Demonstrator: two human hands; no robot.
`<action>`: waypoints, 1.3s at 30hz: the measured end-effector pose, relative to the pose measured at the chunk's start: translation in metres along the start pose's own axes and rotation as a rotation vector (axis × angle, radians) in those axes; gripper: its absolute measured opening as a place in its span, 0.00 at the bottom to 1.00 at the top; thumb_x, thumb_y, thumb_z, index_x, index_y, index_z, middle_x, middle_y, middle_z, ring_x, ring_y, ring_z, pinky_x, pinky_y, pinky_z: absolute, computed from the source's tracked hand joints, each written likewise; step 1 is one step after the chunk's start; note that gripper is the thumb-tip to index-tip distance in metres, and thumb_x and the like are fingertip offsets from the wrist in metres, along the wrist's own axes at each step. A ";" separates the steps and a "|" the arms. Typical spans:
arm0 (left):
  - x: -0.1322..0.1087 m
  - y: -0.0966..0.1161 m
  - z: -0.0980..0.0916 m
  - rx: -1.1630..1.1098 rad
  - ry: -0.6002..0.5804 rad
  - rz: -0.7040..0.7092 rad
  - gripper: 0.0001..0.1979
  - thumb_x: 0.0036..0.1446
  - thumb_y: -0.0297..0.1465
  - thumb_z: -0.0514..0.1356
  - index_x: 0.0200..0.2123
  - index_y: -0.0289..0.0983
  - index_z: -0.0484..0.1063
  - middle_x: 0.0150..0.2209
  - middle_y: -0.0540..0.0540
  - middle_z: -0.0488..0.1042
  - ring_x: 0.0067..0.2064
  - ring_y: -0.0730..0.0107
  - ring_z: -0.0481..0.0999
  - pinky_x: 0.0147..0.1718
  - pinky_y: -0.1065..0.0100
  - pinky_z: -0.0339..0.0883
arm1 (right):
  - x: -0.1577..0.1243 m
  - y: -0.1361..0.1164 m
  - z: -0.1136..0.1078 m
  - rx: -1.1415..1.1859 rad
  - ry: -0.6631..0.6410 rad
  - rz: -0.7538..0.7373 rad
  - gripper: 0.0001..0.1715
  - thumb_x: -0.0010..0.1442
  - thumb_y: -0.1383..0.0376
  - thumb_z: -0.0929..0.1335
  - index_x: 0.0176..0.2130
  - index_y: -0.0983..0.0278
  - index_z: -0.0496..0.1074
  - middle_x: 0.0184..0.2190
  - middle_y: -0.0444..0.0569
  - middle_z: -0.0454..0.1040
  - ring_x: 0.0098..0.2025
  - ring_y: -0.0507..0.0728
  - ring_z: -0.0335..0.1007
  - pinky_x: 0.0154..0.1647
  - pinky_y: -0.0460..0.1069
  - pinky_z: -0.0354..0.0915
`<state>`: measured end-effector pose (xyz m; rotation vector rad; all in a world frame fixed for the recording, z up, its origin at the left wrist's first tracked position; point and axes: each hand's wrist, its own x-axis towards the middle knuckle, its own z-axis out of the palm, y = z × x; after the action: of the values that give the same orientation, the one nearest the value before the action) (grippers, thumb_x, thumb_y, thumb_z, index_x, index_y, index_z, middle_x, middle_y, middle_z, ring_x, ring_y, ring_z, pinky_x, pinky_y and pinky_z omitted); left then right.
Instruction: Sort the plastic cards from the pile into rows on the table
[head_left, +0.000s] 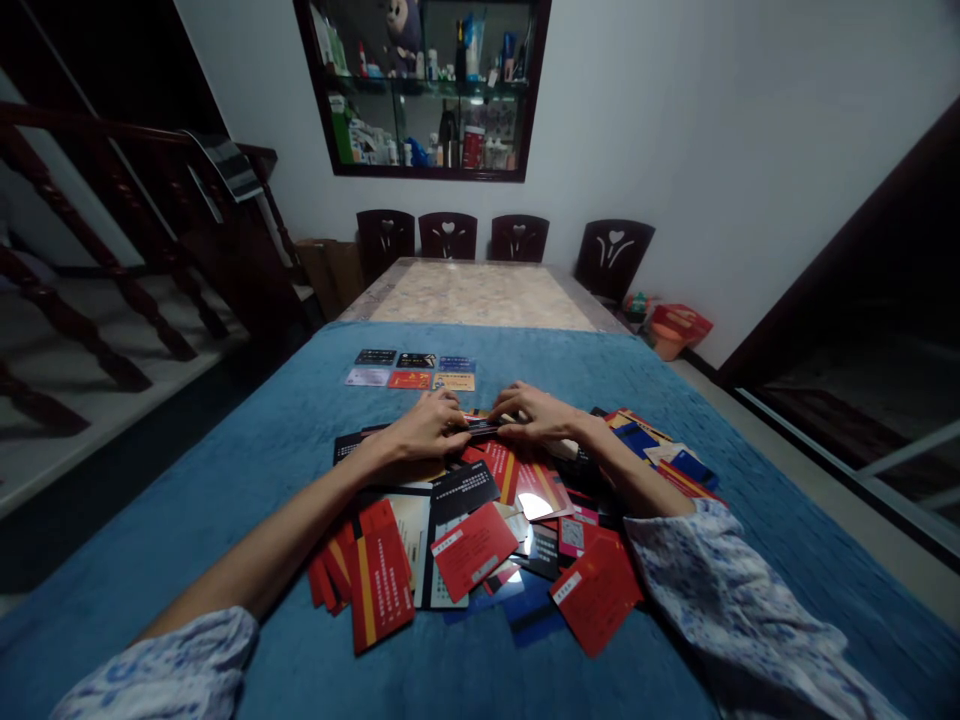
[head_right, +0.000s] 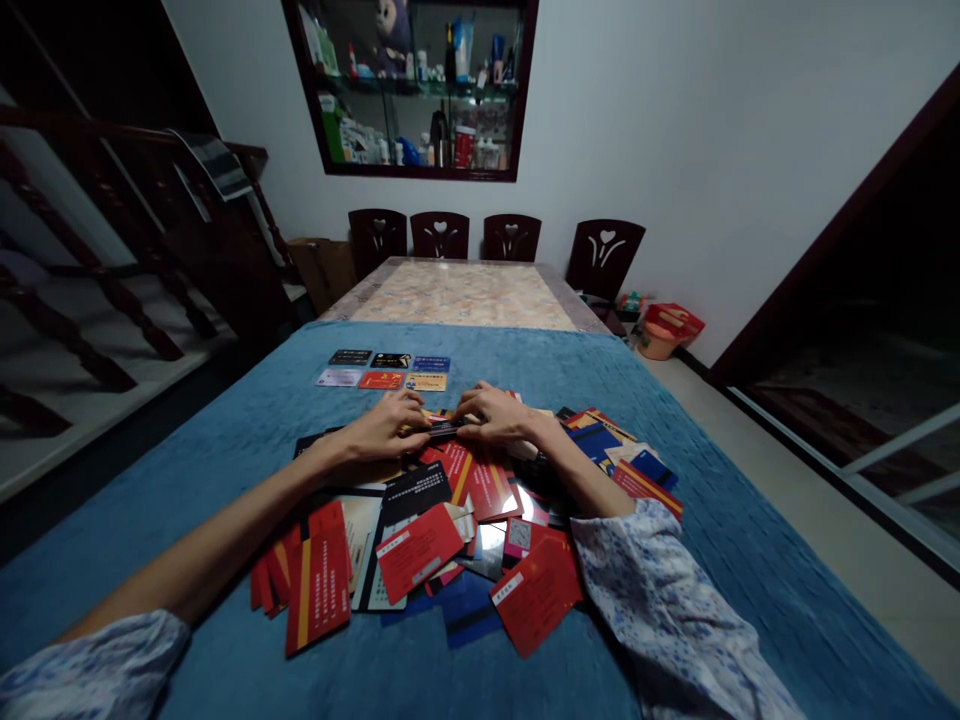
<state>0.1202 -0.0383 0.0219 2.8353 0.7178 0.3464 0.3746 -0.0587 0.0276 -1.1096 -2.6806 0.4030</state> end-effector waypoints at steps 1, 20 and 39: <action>0.000 -0.004 0.000 -0.021 0.016 0.000 0.13 0.62 0.35 0.57 0.34 0.38 0.80 0.38 0.43 0.77 0.51 0.57 0.68 0.52 0.56 0.61 | 0.000 0.000 0.000 0.008 0.018 -0.017 0.15 0.63 0.61 0.68 0.46 0.62 0.81 0.43 0.53 0.79 0.45 0.60 0.67 0.54 0.58 0.58; 0.004 -0.027 0.020 -0.170 0.370 -0.182 0.12 0.60 0.24 0.57 0.41 0.36 0.81 0.39 0.43 0.81 0.41 0.64 0.78 0.46 0.64 0.71 | 0.009 0.002 0.025 -0.059 0.382 0.187 0.15 0.68 0.65 0.63 0.51 0.61 0.74 0.38 0.51 0.71 0.37 0.55 0.67 0.39 0.47 0.61; 0.003 -0.019 0.029 -0.100 0.326 -0.282 0.28 0.52 0.20 0.59 0.57 0.37 0.72 0.46 0.42 0.78 0.48 0.58 0.75 0.53 0.57 0.68 | 0.010 -0.003 0.032 -0.256 0.284 0.248 0.30 0.60 0.67 0.67 0.61 0.61 0.66 0.46 0.55 0.75 0.46 0.62 0.66 0.44 0.53 0.59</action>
<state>0.1222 -0.0244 -0.0097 2.5620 1.1118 0.7820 0.3562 -0.0590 -0.0008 -1.4559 -2.3986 -0.0626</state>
